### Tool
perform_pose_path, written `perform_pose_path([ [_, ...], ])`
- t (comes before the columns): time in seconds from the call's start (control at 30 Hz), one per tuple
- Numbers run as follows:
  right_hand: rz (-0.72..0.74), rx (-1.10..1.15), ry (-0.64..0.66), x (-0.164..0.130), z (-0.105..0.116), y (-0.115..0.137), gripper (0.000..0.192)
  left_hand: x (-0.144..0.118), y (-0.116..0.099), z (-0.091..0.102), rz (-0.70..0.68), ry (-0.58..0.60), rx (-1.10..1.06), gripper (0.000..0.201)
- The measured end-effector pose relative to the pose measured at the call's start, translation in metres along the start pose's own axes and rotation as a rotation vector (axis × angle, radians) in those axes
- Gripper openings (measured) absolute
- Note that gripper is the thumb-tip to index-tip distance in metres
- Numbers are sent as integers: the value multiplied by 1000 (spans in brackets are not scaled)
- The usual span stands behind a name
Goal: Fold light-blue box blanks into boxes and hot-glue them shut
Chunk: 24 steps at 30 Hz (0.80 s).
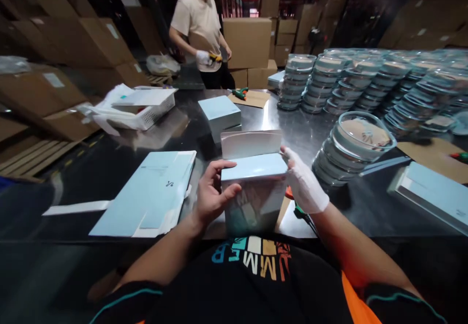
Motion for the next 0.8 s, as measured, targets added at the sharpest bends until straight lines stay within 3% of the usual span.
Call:
perform_pose_path([
  [0.07,-19,23,85,2,-21,16,47,0,-1,0,-52,43,37,56],
  [0.13,-35,30,110,4,-27,22,41,-1,2,1,-68,68,58,55],
  [0.3,160,-60,193,5,-6,13,81,-1,15,4,-133,6,16,60],
  [0.37,254,-157,241,1,2,9,72,2,16,6,-166,-19,-8,66],
  [0.43,365,-253,287,-7,5,10,48,7,14,6,-201,56,5,64],
  [0.5,478,-317,314,-16,4,14,35,12,9,4,-256,192,32,47],
  [0.63,594,-366,294,-25,1,20,41,18,1,7,-361,306,-1,22],
  [0.8,724,-396,258,-21,-5,18,49,32,-15,13,-399,429,68,17],
])
Point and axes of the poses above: each hand's wrist, its own x-axis towards the middle knuckle, its own z-axis out of the back of the hand, y = z × x, the point moved 4 cm from there along x, towards the middle knuckle, and after that the axes turned 12 degrees about -z, right-handed, at the moved point
